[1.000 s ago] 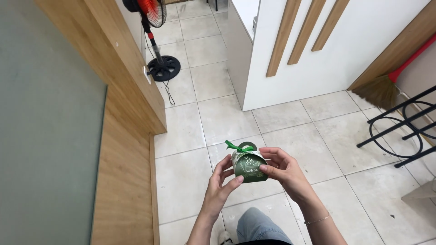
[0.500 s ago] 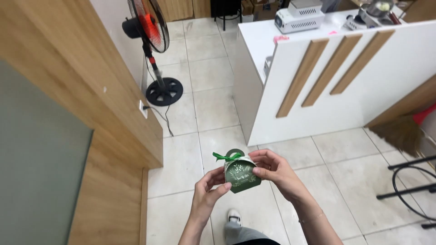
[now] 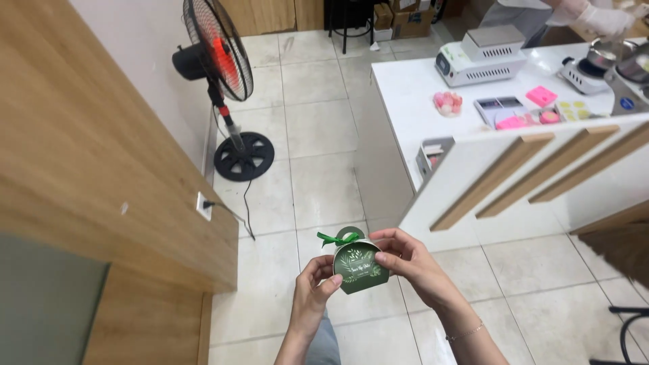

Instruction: Moving small green gift boxes from a display shelf to a packaging workbench.

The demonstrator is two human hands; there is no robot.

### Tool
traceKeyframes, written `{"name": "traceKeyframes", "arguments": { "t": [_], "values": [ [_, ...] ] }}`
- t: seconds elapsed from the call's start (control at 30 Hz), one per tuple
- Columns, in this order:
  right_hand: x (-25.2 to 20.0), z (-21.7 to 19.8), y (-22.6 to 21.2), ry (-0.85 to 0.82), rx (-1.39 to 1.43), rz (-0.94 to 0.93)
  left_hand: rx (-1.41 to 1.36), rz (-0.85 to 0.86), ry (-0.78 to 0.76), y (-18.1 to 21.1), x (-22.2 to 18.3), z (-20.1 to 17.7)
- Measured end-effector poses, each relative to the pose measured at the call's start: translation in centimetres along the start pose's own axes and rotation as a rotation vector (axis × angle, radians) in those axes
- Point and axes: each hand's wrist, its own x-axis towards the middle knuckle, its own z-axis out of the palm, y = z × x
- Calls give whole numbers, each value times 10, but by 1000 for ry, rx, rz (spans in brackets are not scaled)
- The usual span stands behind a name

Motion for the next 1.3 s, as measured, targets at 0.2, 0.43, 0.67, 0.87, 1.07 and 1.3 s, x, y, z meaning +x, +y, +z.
{"name": "traceKeyframes", "arguments": {
  "t": [0.2,0.43,0.67,0.87,1.07,1.3],
  "values": [
    [136,-8,-37,15,-56,48,4,63,-48,13,150,-42],
    [306,-23,-94,34,-57,-9,72,54,-114,83,328,-76],
    [430,-46,-113,89,-16,21,70,25,-100,111,452,-87],
    [535,-77,-135,82,33,71,59,1,-145,115,571,-93],
    [670,-136,-183,42,-13,33,13,-34,-201,140,720,-78],
    [810,-198,-225,1,-19,4,-18,10,-185,150,874,-63]
  ]
}}
